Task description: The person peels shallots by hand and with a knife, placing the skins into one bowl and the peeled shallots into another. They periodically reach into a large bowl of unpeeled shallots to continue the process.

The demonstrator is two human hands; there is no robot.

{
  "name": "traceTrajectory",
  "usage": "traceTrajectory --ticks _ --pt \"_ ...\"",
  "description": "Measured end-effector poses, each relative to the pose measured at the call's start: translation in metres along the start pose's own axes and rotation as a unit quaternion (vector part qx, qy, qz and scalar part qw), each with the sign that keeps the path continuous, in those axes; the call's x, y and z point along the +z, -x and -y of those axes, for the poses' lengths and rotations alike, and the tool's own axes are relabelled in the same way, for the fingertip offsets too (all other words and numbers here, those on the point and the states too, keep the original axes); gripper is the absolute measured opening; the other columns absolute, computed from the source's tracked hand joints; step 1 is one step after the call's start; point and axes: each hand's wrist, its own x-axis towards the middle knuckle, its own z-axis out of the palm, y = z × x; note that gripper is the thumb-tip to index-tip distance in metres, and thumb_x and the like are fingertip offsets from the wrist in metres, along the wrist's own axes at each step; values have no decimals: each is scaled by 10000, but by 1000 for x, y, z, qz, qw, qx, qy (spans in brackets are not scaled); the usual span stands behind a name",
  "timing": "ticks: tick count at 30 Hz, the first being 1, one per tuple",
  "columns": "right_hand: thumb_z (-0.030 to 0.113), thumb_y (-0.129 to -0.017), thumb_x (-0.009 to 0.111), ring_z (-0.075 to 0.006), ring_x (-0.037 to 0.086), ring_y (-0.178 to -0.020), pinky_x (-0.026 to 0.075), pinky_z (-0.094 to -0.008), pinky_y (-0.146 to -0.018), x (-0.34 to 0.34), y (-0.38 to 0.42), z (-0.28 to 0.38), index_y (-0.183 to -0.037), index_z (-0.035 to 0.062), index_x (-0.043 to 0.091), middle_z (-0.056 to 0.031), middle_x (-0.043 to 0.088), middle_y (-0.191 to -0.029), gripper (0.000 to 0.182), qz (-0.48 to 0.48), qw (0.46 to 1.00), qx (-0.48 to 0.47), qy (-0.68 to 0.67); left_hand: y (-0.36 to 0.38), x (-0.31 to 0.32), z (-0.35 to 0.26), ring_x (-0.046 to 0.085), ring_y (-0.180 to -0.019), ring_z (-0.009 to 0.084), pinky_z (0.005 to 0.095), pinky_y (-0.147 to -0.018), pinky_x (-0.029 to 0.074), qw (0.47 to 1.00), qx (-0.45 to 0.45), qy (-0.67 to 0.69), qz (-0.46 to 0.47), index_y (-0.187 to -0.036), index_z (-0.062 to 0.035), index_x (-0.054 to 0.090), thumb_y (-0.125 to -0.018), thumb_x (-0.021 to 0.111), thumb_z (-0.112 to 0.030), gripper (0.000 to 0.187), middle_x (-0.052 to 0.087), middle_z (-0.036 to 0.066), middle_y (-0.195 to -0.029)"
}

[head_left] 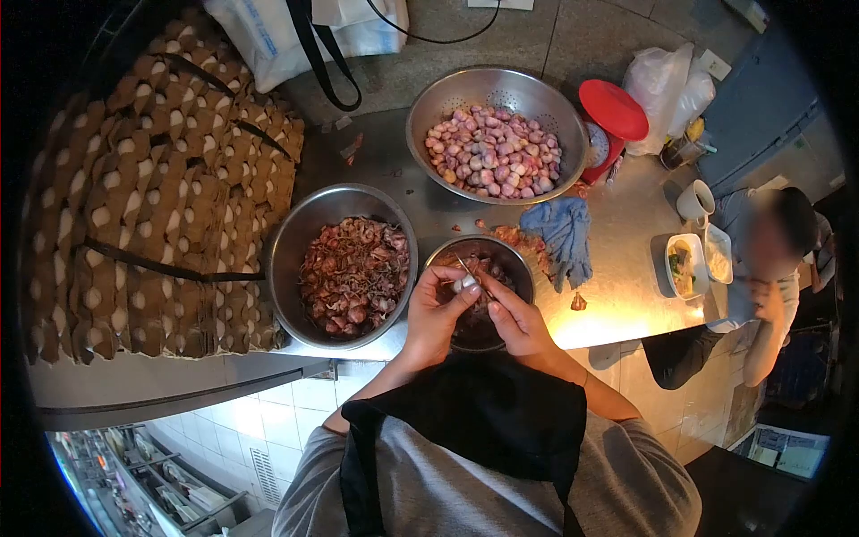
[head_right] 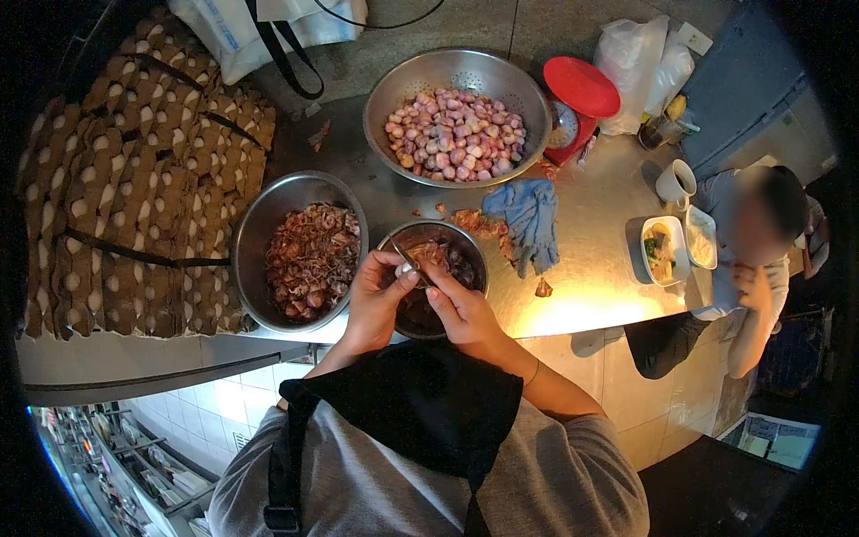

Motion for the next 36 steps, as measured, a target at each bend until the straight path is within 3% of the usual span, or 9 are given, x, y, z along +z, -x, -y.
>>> traceTrajectory --ticks 5,7,11,15,19,23,26,32,36 --pt "153 -898 422 -203 435 -1138 314 -274 -937 -3 -3 -8 -1236 -5 393 -158 479 -1204 375 -22 999 9 -30 0 0 -3 516 -914 129 263 -797 442 1000 -15 -4 0 -995 -40 468 -806 561 -8 213 532 58 -954" --pt "154 -900 421 -191 428 -1136 310 -270 -940 -4 -3 -15 -1239 -3 393 -149 476 -1206 375 -38 994 66 -84 1 2 -8 516 -927 139 277 -805 443 998 -41 25 25 -1019 -41 464 -818 541 -10 217 526 65 -988" --pt "157 -902 416 -182 412 -1142 296 -266 -949 -7 -2 -13 -1256 7 378 -135 463 -1220 387 -41 988 93 -117 1 5 -14 508 -962 149 291 -830 438 992 -94 72 43 -1065 -46 454 -834 508 -3 240 507 72 -1058" --pt "164 -897 417 -243 424 -1157 311 -282 -938 -6 0 6 -1293 29 323 -173 446 -1237 429 -7 999 -29 39 0 7 -11 507 -935 127 262 -818 436 997 -56 51 18 -1045 -24 460 -813 541 1 246 513 64 -1057" --pt "177 -887 429 -328 454 -1120 349 -320 -907 -4 0 10 -1299 54 311 -228 444 -1207 447 21 1000 7 17 0 1 -3 495 -953 129 252 -843 411 1000 -2 9 9 -1037 -26 447 -786 560 31 281 518 73 -1064" --pt "166 -888 429 -313 453 -1125 342 -309 -916 -9 1 -2 -1264 37 360 -211 465 -1196 404 -3 998 1 63 2 2 -7 492 -969 136 250 -842 408 998 15 -58 7 -1030 -28 432 -772 569 49 302 523 87 -1063" --pt "162 -892 427 -279 451 -1130 332 -297 -925 -10 -2 -9 -1246 29 385 -190 480 -1190 380 -28 999 6 37 3 8 -12 490 -986 141 252 -838 413 999 22 -26 32 -1045 -27 428 -799 551 20 279 522 84 -1059" --pt "166 -899 419 -209 404 -1164 292 -285 -954 -10 0 -12 -1265 20 358 -158 458 -1225 399 -24 992 101 -68 0 3 -12 519 -946 140 264 -827 428 993 -81 81 35 -1065 -17 463 -851 505 -36 218 527 70 -1050" --pt "167 -901 415 -210 363 -1198 259 -283 -975 -3 5 -3 -1283 6 323 -162 412 -1267 424 10 994 71 -87 -1 1 -6 531 -910 131 264 -817 434 991 -87 98 20 -1070 -19 475 -839 531 -44 239 532 61 -1024"
